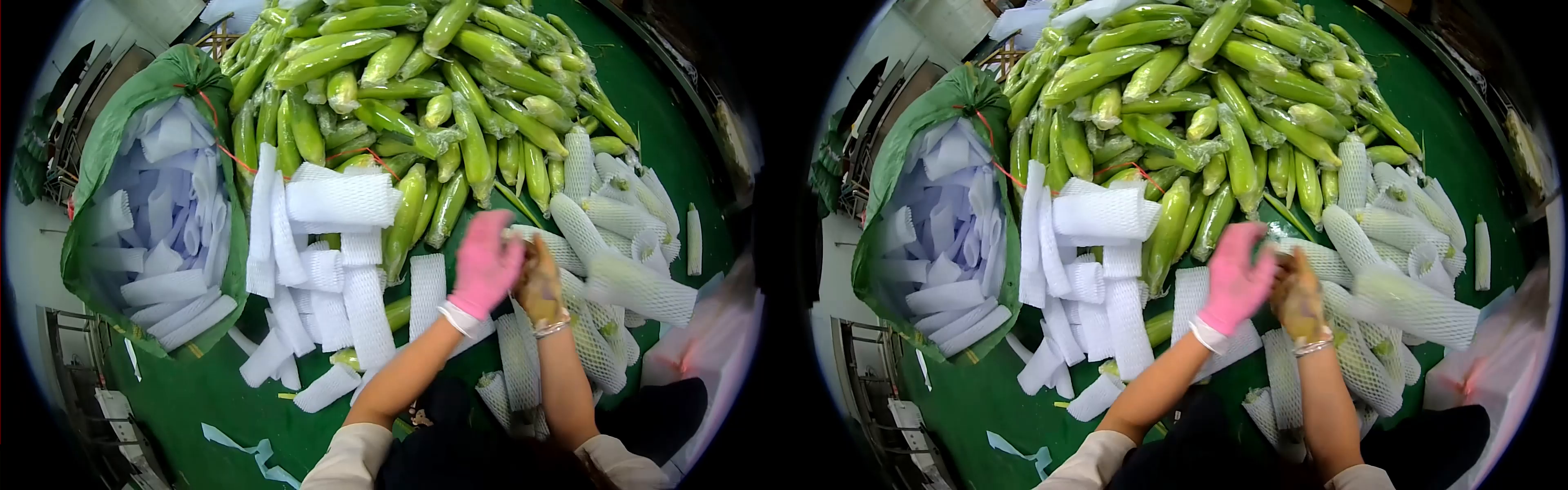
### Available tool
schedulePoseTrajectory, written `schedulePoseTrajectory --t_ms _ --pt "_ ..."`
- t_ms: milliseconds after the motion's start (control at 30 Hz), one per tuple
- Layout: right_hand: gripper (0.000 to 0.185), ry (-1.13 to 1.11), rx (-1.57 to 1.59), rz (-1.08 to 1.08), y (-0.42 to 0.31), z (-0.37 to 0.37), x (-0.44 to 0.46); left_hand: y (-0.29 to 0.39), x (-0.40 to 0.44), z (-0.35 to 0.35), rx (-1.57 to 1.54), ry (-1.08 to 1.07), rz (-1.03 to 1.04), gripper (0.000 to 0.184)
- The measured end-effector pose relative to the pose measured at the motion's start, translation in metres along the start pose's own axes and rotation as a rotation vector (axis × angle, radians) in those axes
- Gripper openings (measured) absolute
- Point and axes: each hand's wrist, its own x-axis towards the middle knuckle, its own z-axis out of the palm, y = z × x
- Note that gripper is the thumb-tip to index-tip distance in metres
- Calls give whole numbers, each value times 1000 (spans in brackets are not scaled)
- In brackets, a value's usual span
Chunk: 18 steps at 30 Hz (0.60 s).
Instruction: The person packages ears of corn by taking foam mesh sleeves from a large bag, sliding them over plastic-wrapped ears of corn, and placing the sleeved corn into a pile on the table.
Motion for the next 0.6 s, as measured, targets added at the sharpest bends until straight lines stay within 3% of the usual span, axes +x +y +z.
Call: schedulePoseTrajectory --t_ms 33,67,100,133,167,200,233,267,300,367,400,467,500,533,567,600 --pt "32 -49 -294 -52 3 30 -4 -21 -1 -13 47 -40 -149 17" --pt "29 -149 -484 -291 10 59 -1 -46 -8 -27 173 -127 -274 18" --pt "32 -185 -685 -529 26 83 15 -73 -22 -39 77 -195 -391 21" --pt "40 -109 -1063 -519 29 118 12 -80 -34 -55 -18 -183 -434 23" --pt "51 -66 -1286 -898 48 139 14 -86 -48 -67 -112 -174 -479 25" --pt "57 31 -1469 -1074 71 155 25 -110 -76 -67 -136 -134 -493 28" --pt "60 8 -1455 -935 76 179 17 -113 -89 -76 -6 -253 -382 32" --pt "53 2 -1364 -1070 87 193 21 -117 -103 -85 118 -353 -257 35" --pt "47 0 -1270 -1198 96 198 29 -88 -102 -93 318 -487 -273 35" --pt "27 -257 -834 -689 102 203 51 -61 -98 -117 681 -846 -266 37" --pt "11 -267 -663 -734 100 203 49 -61 -99 -128 678 -842 -265 37" --pt "17 -312 -630 -702 95 192 60 -65 -105 -150 553 -691 -475 41" --pt "22 -326 -620 -657 87 191 52 -71 -108 -166 487 -611 -479 44" --pt "40 -457 -284 -459 97 188 61 -74 -104 -186 498 -499 -396 43" --pt "40 -459 -281 -454 94 200 54 -75 -99 -204 629 -387 -351 42" --pt "49 -369 -716 -572 84 220 40 -75 -91 -223 670 -349 -449 42"
